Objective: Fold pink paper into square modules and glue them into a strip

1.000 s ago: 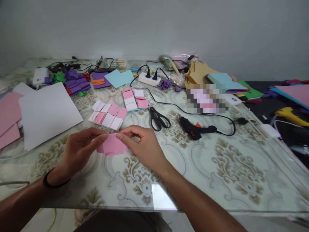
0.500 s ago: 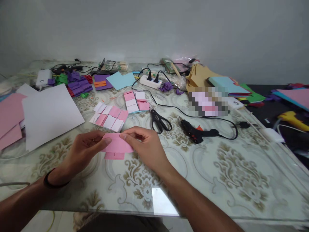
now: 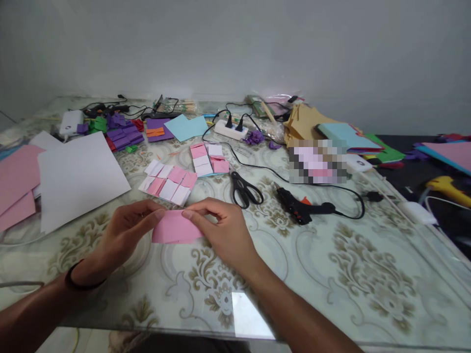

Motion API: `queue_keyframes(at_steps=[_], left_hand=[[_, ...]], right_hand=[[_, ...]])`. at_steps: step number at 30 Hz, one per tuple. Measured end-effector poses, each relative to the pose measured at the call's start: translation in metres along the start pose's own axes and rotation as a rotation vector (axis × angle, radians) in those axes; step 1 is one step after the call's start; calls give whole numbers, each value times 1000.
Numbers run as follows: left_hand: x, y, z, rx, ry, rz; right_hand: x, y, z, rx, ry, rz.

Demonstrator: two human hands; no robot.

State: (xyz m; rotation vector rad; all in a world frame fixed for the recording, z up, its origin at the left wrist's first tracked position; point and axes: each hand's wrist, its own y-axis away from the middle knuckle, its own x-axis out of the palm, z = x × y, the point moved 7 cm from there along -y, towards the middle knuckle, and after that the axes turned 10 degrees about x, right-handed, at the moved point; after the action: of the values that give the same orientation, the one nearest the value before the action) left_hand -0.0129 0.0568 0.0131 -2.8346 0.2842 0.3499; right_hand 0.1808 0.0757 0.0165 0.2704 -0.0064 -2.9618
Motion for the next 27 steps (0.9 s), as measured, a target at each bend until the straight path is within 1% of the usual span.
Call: queue_keyframes(at_steps=[4,10,13,18,23,27], left_hand=[[0,0,-2,38,-110,16],[0,-2,-4,9,-231,-10],[0,-4,1,-41,-203,3],[8,-4,14,-100,-108,140],[7,-5,15,-133,-47,129],[5,-7,8,-96,3,76]], right_hand=[[1,0,0,5,13,5],[-1,-1,-5,67,-23,-10],[-1,-3,-10,98,-47,-6],[-7,-9,-13,109,-90,-38],[-4,-11,-17,161,-118,15],[-2,-11,-17,159,-129,33]])
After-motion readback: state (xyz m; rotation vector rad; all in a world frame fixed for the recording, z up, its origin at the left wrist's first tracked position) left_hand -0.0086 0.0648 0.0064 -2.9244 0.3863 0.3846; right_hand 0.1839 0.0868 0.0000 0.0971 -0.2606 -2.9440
